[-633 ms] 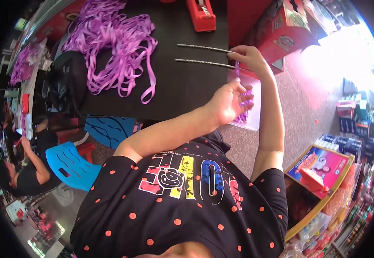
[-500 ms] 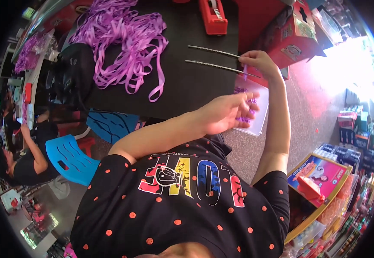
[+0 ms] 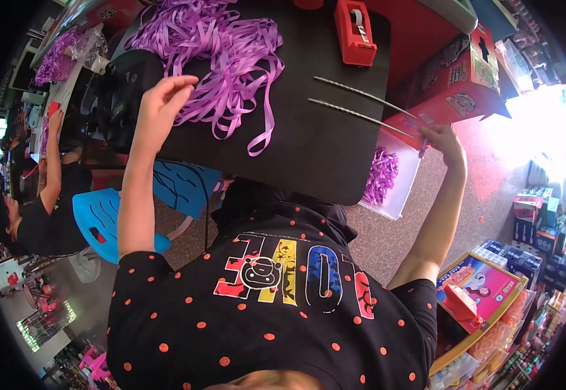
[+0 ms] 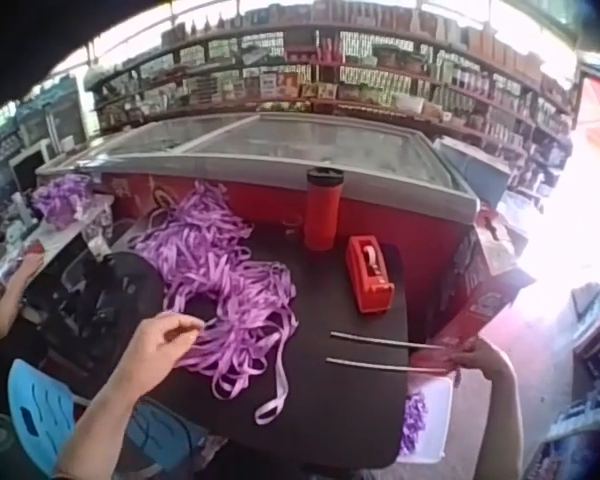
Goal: Making small decorative bows from purple ribbon using metal rods as a guide.
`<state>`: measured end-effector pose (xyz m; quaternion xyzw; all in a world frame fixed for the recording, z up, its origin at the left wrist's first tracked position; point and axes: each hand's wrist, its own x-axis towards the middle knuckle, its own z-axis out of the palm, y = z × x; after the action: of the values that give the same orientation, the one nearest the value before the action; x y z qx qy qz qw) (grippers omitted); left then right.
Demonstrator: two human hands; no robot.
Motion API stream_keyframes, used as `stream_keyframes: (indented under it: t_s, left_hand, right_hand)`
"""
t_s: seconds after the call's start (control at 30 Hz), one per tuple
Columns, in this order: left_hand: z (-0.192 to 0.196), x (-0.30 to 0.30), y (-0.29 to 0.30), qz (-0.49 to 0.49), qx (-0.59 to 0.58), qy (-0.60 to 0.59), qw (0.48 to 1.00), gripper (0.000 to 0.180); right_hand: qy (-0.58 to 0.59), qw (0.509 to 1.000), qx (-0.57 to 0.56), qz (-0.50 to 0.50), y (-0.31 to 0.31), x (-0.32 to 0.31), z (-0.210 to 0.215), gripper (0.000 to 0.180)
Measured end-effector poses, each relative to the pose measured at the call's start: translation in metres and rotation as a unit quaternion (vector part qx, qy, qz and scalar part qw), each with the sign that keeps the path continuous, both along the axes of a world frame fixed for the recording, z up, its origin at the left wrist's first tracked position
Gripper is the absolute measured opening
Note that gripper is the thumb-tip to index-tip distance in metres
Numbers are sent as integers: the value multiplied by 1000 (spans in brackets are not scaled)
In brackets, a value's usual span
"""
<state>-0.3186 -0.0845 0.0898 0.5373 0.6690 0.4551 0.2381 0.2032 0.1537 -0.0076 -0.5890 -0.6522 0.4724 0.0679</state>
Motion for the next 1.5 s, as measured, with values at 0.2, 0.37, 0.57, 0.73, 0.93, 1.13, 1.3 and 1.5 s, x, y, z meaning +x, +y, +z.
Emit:
stream_keyframes:
  t_s: [0.2,0.37,0.57,0.73,0.93,1.13,1.3,1.5]
  left_hand:
    - [-23,3,65,51,-52,214,974,22]
    - [-32,-2,89,26,-75,292,953,22]
    - [-37,-7,89,14,-96,287,953,22]
    - [-5,15,75,22,-63,316,946,18]
    - [74,75,47,-221,26,23,975,16]
    - [113,153,49,-431,-70,-81,896,19]
    - [102,192,75,-469,-80,-65,877,21]
    - [72,249,131,-595,-137,-129,781,26]
  right_hand:
    - [-112,981,159,-18,-66,15,-72,49]
    - [57,984,49,-164,-154,19,-97,46]
    - [132,952,90,-261,-207,13,-102,36]
    - [143,927,210,-276,-200,-15,-65,22]
    - [183,900,382,-100,-183,-82,46,29]
    - [473,840,263,26,-178,-137,138,34]
    - [348,927,142,-23,-172,-114,156,20]
    - [261,926,260,-84,-176,-37,164,18]
